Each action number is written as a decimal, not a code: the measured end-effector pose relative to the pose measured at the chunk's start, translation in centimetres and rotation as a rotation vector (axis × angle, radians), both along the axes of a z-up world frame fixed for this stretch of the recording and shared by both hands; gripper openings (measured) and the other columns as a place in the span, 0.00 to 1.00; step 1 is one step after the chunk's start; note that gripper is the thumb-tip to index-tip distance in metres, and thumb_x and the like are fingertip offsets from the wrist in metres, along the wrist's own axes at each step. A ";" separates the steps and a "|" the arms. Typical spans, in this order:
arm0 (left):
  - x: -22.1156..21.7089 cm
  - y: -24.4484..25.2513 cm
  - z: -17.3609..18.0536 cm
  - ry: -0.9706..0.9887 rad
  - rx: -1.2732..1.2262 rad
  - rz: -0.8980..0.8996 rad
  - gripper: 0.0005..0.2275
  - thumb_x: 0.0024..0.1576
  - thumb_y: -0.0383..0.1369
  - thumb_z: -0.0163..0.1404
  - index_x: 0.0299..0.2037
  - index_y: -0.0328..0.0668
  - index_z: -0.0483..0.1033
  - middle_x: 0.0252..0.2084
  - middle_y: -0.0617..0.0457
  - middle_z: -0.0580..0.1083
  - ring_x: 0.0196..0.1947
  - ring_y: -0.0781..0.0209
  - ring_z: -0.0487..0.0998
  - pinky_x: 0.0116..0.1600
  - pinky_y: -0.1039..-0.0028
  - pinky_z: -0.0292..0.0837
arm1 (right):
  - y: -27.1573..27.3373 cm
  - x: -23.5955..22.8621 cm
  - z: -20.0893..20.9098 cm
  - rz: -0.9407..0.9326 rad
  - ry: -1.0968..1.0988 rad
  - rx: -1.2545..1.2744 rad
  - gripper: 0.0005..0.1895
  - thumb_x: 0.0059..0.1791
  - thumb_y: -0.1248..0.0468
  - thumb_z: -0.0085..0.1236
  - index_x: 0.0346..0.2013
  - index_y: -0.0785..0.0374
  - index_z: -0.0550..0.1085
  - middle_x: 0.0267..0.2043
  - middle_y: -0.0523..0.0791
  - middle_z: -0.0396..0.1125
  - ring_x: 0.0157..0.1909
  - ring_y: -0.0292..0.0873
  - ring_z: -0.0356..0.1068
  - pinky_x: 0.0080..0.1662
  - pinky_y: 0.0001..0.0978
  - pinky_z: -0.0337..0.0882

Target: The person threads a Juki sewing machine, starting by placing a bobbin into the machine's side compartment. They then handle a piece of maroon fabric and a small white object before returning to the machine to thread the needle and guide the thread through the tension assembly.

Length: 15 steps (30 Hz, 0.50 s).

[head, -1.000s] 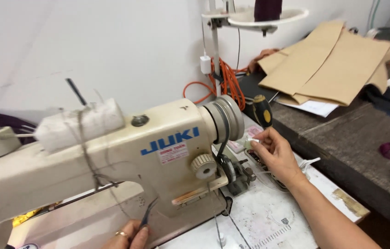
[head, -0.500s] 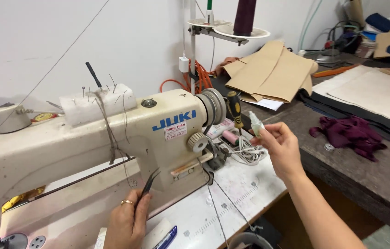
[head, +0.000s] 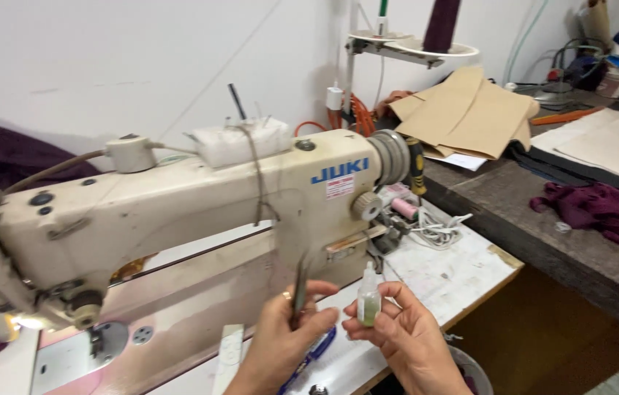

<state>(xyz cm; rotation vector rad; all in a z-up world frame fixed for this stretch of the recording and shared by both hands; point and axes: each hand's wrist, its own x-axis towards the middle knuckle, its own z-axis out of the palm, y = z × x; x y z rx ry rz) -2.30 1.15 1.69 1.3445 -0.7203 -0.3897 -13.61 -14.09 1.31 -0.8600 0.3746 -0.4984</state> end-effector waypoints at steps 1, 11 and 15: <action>-0.1 0.0 0.2 0.092 -0.011 -0.054 0.11 0.50 0.28 0.59 0.43 0.40 0.81 0.19 0.64 0.53 0.18 0.73 0.54 0.27 0.81 0.50 | 0.3 0.2 -0.7 0.085 -0.053 -0.060 0.17 0.42 0.69 0.55 0.43 0.67 0.62 0.39 0.66 0.70 0.36 0.62 0.72 0.45 0.49 0.72; 1.3 -0.6 -2.3 0.082 0.142 -0.086 0.12 0.43 0.30 0.65 0.38 0.38 0.88 0.16 0.62 0.66 0.19 0.76 0.60 0.26 0.83 0.53 | 1.2 0.5 0.0 0.283 -0.005 -0.385 0.16 0.43 0.64 0.61 0.37 0.63 0.63 0.29 0.56 0.73 0.31 0.53 0.78 0.39 0.33 0.73; 1.4 -1.5 -2.7 0.129 0.308 0.154 0.10 0.37 0.26 0.73 0.22 0.40 0.82 0.20 0.59 0.72 0.15 0.72 0.63 0.24 0.82 0.53 | -5.1 -1.8 3.8 -0.041 0.059 -0.784 0.08 0.43 0.70 0.58 0.36 0.63 0.72 0.38 0.51 0.79 0.33 0.44 0.79 0.41 0.34 0.79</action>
